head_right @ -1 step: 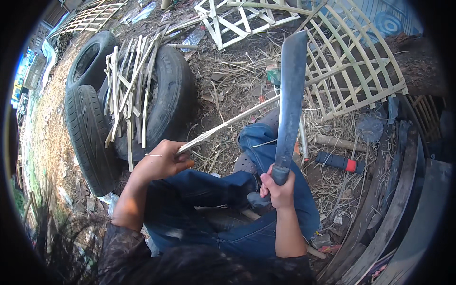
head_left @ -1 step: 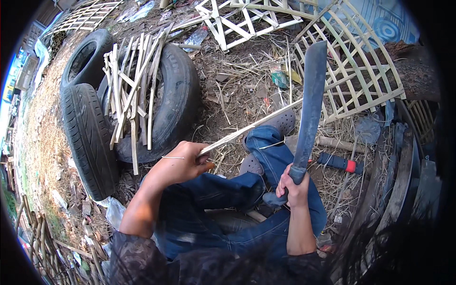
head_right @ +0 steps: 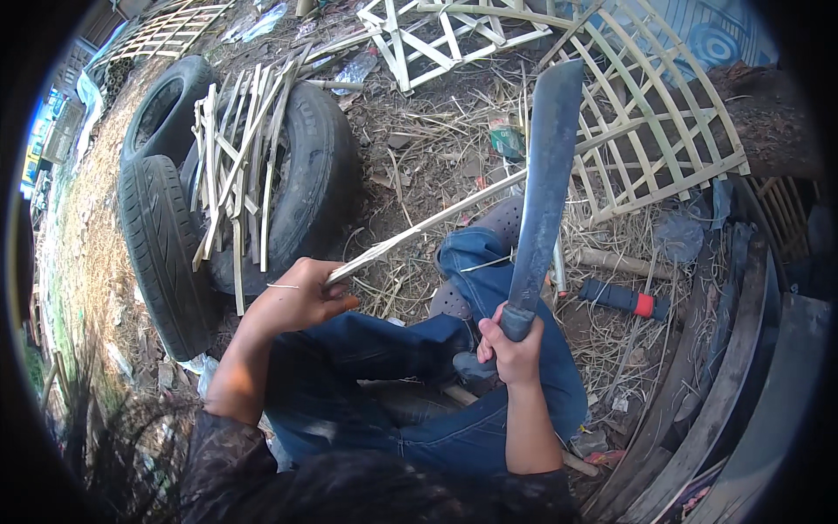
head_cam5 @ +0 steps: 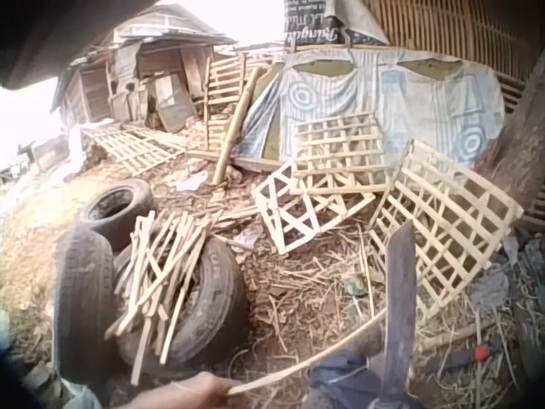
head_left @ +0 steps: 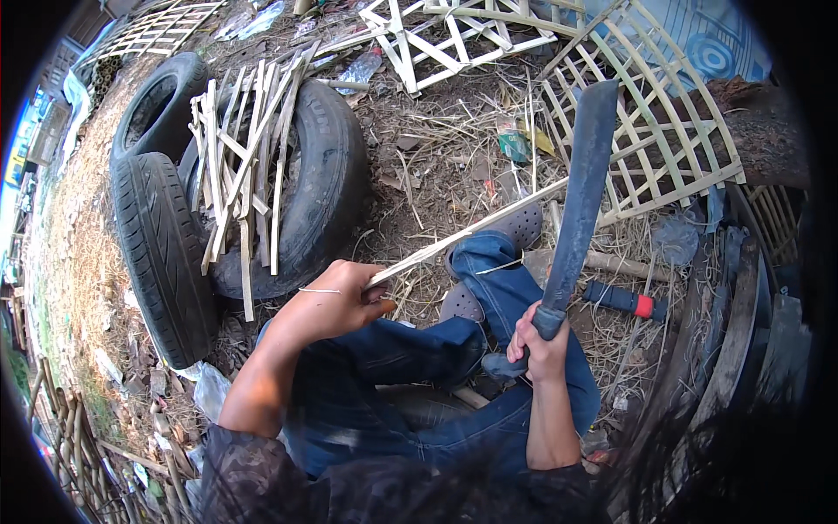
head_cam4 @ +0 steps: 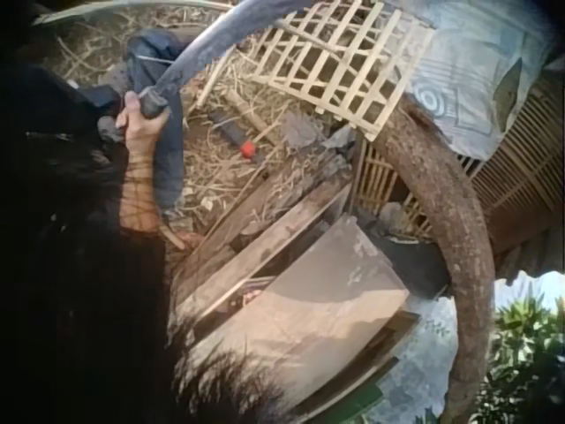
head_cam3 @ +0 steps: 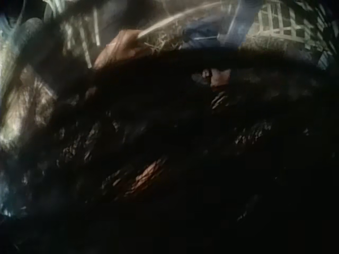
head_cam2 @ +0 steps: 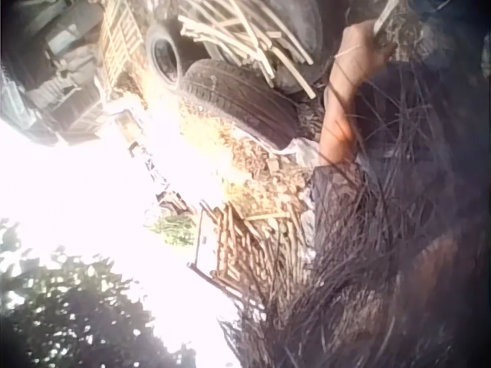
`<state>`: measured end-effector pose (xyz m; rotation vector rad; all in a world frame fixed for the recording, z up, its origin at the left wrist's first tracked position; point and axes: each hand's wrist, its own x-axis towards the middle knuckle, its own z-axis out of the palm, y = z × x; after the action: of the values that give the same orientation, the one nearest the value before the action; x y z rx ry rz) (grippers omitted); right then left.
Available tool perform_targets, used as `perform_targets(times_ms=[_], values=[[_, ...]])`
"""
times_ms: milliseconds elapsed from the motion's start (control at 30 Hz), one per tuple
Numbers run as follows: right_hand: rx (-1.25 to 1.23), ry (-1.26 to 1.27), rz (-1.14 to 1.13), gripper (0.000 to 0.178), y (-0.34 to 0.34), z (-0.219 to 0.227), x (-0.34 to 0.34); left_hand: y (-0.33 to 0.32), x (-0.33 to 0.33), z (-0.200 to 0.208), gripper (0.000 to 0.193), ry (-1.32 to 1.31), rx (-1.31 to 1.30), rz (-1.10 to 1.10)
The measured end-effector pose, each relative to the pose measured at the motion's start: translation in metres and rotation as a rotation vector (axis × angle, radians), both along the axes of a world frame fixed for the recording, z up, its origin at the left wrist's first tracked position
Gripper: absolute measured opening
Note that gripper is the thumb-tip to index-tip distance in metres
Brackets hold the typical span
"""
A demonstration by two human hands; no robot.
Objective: The person shaves a piece of wood using a machete while sitting on the ground.
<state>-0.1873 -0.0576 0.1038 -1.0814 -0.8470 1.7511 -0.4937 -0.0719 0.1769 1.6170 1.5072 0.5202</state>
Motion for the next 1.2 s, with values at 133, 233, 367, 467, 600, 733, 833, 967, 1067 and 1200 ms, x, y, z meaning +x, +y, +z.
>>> perform_targets(times_ms=[133,233,367,467,600,733,833,967,1067,1200], values=[[-0.126,-0.166,0.237,0.022,-0.01,-0.005,-0.01,-0.001,0.011,-0.001,0.029,0.014,-0.03,0.007],[-0.123,-0.275,0.42,0.022,-0.014,-0.002,-0.019,-0.005,-0.009,-0.016,0.026,0.045,0.004,-0.029],[-0.087,-0.178,0.449,0.02,-0.008,0.0,-0.007,0.0,-0.005,-0.006,0.029,0.008,-0.028,-0.022],[-0.19,0.087,0.284,0.019,-0.009,0.004,-0.006,0.001,-0.005,-0.004,0.032,-0.005,-0.021,0.008],[-0.1,-0.264,0.422,0.017,-0.017,-0.008,-0.009,0.0,-0.001,-0.008,0.031,0.011,-0.015,-0.016],[-0.199,-0.085,0.489,0.017,-0.013,-0.002,-0.007,0.0,-0.003,-0.007,0.032,0.032,-0.012,-0.011],[-0.199,-0.006,0.493,0.018,-0.014,-0.001,-0.006,0.004,0.001,0.0,0.033,0.004,-0.001,-0.018],[-0.383,0.411,0.487,0.019,-0.015,0.002,-0.007,0.003,-0.005,-0.006,0.033,0.033,-0.023,-0.042],[-0.246,0.073,0.289,0.019,-0.014,-0.007,-0.012,0.003,-0.001,-0.002,0.032,0.036,-0.008,-0.025],[-0.278,-0.078,0.508,0.018,-0.021,-0.002,-0.018,0.001,-0.002,-0.007,0.03,0.037,-0.001,-0.002]])
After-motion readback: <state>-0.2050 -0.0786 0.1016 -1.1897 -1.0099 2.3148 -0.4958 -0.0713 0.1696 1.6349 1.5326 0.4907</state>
